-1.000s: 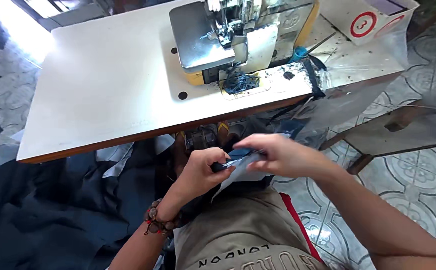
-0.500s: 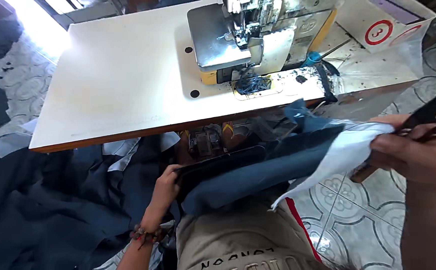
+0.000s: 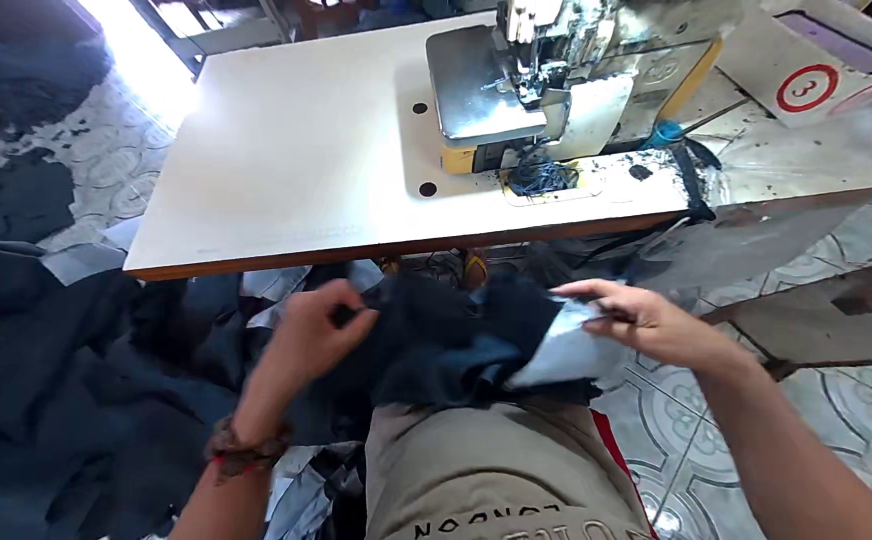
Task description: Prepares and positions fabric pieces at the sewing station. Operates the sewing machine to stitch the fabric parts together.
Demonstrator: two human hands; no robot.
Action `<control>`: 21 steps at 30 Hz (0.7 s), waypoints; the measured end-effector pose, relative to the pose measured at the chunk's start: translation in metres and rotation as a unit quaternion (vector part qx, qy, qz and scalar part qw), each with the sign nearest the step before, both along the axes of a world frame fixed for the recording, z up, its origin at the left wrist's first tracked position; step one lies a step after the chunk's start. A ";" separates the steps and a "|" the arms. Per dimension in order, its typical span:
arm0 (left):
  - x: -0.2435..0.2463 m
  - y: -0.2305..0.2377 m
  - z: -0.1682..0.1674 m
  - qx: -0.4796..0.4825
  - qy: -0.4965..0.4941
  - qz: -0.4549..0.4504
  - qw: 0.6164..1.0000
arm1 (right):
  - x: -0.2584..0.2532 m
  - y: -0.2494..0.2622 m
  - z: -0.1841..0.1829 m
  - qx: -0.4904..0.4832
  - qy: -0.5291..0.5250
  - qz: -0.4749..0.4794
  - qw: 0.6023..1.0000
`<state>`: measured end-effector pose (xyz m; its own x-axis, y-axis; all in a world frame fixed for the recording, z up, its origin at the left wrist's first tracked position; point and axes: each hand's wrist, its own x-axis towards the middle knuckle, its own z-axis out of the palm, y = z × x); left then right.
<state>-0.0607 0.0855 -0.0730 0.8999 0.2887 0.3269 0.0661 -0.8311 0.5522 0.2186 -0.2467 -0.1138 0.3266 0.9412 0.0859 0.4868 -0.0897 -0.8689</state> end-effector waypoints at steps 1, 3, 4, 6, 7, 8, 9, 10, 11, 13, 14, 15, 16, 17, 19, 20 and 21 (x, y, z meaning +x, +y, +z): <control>0.018 -0.024 0.002 0.035 0.015 -0.052 0.998 | -0.016 0.015 0.006 0.046 -0.025 0.068 0.996; 0.049 -0.066 0.009 0.081 0.023 -0.139 0.987 | -0.041 0.043 0.017 0.097 -0.071 0.160 0.980; 0.062 -0.081 0.015 0.081 0.018 -0.172 0.981 | -0.049 0.053 0.021 0.113 -0.087 0.187 0.972; 0.078 -0.094 0.025 0.058 0.016 -0.220 0.974 | -0.056 0.065 0.022 0.134 -0.097 0.223 0.961; 0.082 -0.095 0.028 0.044 0.016 -0.237 0.970 | -0.057 0.067 0.021 0.138 -0.096 0.233 0.958; 0.084 -0.094 0.029 0.035 0.014 -0.250 0.967 | -0.056 0.067 0.022 0.137 -0.091 0.240 0.957; 0.085 -0.093 0.026 0.038 0.007 -0.258 0.965 | -0.054 0.064 0.023 0.133 -0.082 0.246 0.956; 0.084 -0.092 0.021 0.059 -0.008 -0.261 0.963 | -0.051 0.061 0.025 0.126 -0.068 0.254 0.957; 0.082 -0.092 0.014 0.098 -0.023 -0.262 0.960 | -0.047 0.056 0.029 0.121 -0.054 0.264 0.956; 0.077 -0.088 -0.003 0.167 -0.035 -0.254 0.952 | -0.034 0.043 0.039 0.116 -0.032 0.285 0.951; 0.074 -0.085 -0.013 0.183 -0.030 -0.239 0.953 | -0.027 0.035 0.043 0.115 -0.025 0.292 0.949; 0.071 -0.079 -0.024 0.186 -0.016 -0.220 0.958 | -0.019 0.027 0.046 0.111 -0.020 0.298 0.948; 0.067 -0.072 -0.034 0.183 0.005 -0.196 0.963 | -0.011 0.018 0.048 0.105 -0.018 0.300 0.948; 0.063 -0.061 -0.041 0.177 0.030 -0.173 0.969 | -0.002 0.009 0.050 0.097 -0.023 0.297 0.950; 0.053 -0.034 -0.043 0.156 0.085 -0.136 0.975 | 0.015 -0.008 0.050 0.077 -0.040 0.282 0.956; 0.047 -0.018 -0.037 0.140 0.102 -0.125 0.977 | 0.024 -0.015 0.048 0.063 -0.046 0.273 0.959; 0.042 -0.004 -0.029 0.122 0.104 -0.117 0.980 | 0.032 -0.021 0.045 0.045 -0.047 0.263 0.963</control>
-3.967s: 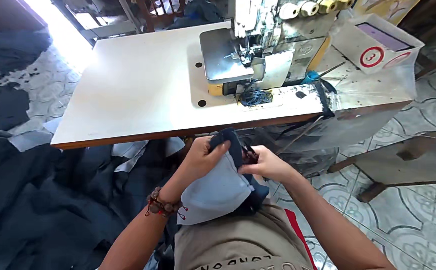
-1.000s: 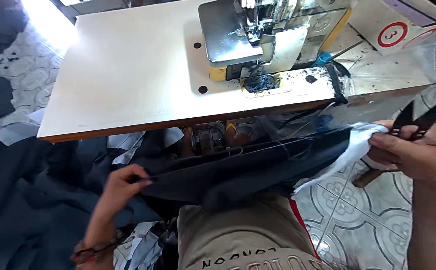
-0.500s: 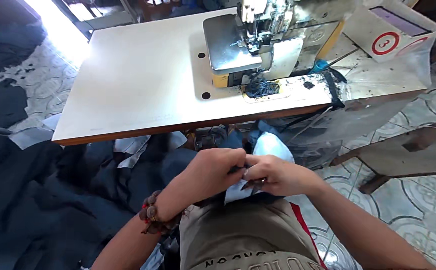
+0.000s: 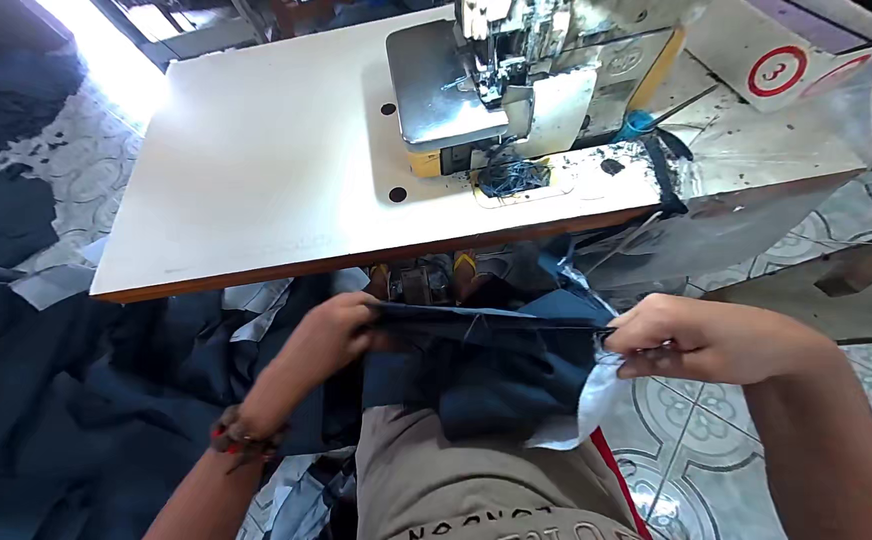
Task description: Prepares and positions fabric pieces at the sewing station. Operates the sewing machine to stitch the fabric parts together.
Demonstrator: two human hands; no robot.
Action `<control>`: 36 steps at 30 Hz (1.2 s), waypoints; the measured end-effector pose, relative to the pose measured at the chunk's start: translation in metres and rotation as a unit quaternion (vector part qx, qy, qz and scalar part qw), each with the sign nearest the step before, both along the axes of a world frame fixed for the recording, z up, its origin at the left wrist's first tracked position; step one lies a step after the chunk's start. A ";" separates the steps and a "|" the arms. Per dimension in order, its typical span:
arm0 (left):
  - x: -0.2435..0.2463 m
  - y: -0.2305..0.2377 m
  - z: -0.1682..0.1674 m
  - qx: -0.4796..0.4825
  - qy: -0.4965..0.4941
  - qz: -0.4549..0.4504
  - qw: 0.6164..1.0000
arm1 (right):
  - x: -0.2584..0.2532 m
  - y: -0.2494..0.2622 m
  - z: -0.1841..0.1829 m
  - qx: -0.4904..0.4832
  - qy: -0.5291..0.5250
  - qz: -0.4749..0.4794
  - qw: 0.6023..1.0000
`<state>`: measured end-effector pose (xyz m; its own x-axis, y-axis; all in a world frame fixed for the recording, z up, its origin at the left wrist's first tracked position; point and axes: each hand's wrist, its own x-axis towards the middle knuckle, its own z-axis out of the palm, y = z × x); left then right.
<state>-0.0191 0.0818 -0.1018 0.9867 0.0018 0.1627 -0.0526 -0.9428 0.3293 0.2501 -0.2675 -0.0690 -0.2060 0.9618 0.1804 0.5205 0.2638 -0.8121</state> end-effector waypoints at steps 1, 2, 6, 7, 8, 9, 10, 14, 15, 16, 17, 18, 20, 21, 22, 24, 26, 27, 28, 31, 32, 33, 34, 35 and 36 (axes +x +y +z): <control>-0.005 0.013 0.011 -0.015 -0.011 0.006 1.000 | 0.006 -0.004 -0.005 -0.021 0.000 -0.011 1.000; -0.009 0.024 0.024 -0.028 -0.033 0.012 0.999 | 0.010 -0.005 -0.012 -0.043 0.004 -0.023 0.999; -0.015 0.042 0.061 -0.101 -0.102 0.065 0.987 | 0.014 0.007 -0.038 -0.115 0.053 -0.038 0.991; -0.013 0.040 0.065 -0.128 -0.112 0.082 0.982 | 0.013 0.012 -0.040 -0.123 0.061 -0.032 0.990; -0.010 0.036 0.067 -0.150 -0.119 0.091 0.977 | 0.013 0.017 -0.042 -0.124 0.064 -0.024 0.990; -0.006 0.033 0.067 -0.168 -0.123 0.092 0.974 | 0.013 0.021 -0.042 -0.117 0.066 -0.015 0.991; -0.001 0.030 0.064 -0.187 -0.121 0.086 0.971 | 0.014 0.023 -0.042 -0.104 0.064 -0.008 0.992; 0.018 0.025 0.035 -0.292 -0.060 0.092 0.950 | 0.021 0.016 -0.035 -0.059 0.050 -0.005 0.997; 0.023 0.024 0.029 -0.313 -0.041 0.096 0.944 | 0.022 0.013 -0.034 -0.053 0.049 -0.010 0.997; 0.027 0.024 0.023 -0.330 -0.021 0.095 0.939 | 0.023 0.010 -0.033 -0.052 0.047 -0.016 0.997; 0.030 0.023 0.017 -0.341 -0.002 0.085 0.936 | 0.024 0.006 -0.033 -0.053 0.045 -0.023 0.997; 0.032 0.022 0.012 -0.354 0.017 0.071 0.932 | 0.025 0.003 -0.033 -0.055 0.043 -0.029 0.997; 0.036 0.019 0.008 -0.369 0.036 0.049 0.927 | 0.026 -0.002 -0.033 -0.058 0.045 -0.036 0.997; 0.036 0.017 0.010 -0.366 0.033 0.042 0.929 | 0.026 -0.002 -0.032 -0.057 0.046 -0.037 0.997; 0.036 0.015 0.014 -0.360 0.023 0.041 0.932 | 0.025 -0.002 -0.033 -0.056 0.047 -0.034 0.997; 0.032 0.015 0.033 -0.336 -0.008 0.056 0.940 | 0.023 0.002 -0.035 -0.058 0.054 -0.025 0.997; 0.024 0.024 0.054 -0.292 -0.048 0.076 0.952 | 0.019 0.008 -0.039 -0.075 0.052 -0.023 0.996; 0.018 0.031 0.063 -0.271 -0.062 0.084 0.957 | 0.016 0.012 -0.042 -0.089 0.055 -0.023 0.994; 0.013 0.036 0.069 -0.255 -0.068 0.087 0.961 | 0.011 0.017 -0.045 -0.103 0.059 -0.019 0.993; 0.007 0.042 0.079 -0.253 -0.068 0.091 0.961 | -0.002 0.035 -0.053 -0.142 0.064 0.018 0.988; 0.007 0.043 0.080 -0.261 -0.070 0.089 0.959 | -0.004 0.038 -0.056 -0.149 0.065 0.027 0.986; 0.006 0.045 0.080 -0.267 -0.074 0.087 0.957 | -0.005 0.040 -0.057 -0.153 0.066 0.030 0.986; 0.005 0.047 0.079 -0.269 -0.078 0.087 0.956 | -0.004 0.040 -0.060 -0.151 0.067 0.030 0.986; 0.006 0.050 0.077 -0.270 -0.082 0.084 0.956 | -0.003 0.040 -0.062 -0.144 0.068 0.028 0.987; 0.007 0.052 0.075 -0.272 -0.086 0.081 0.955 | -0.001 0.038 -0.064 -0.135 0.070 0.026 0.988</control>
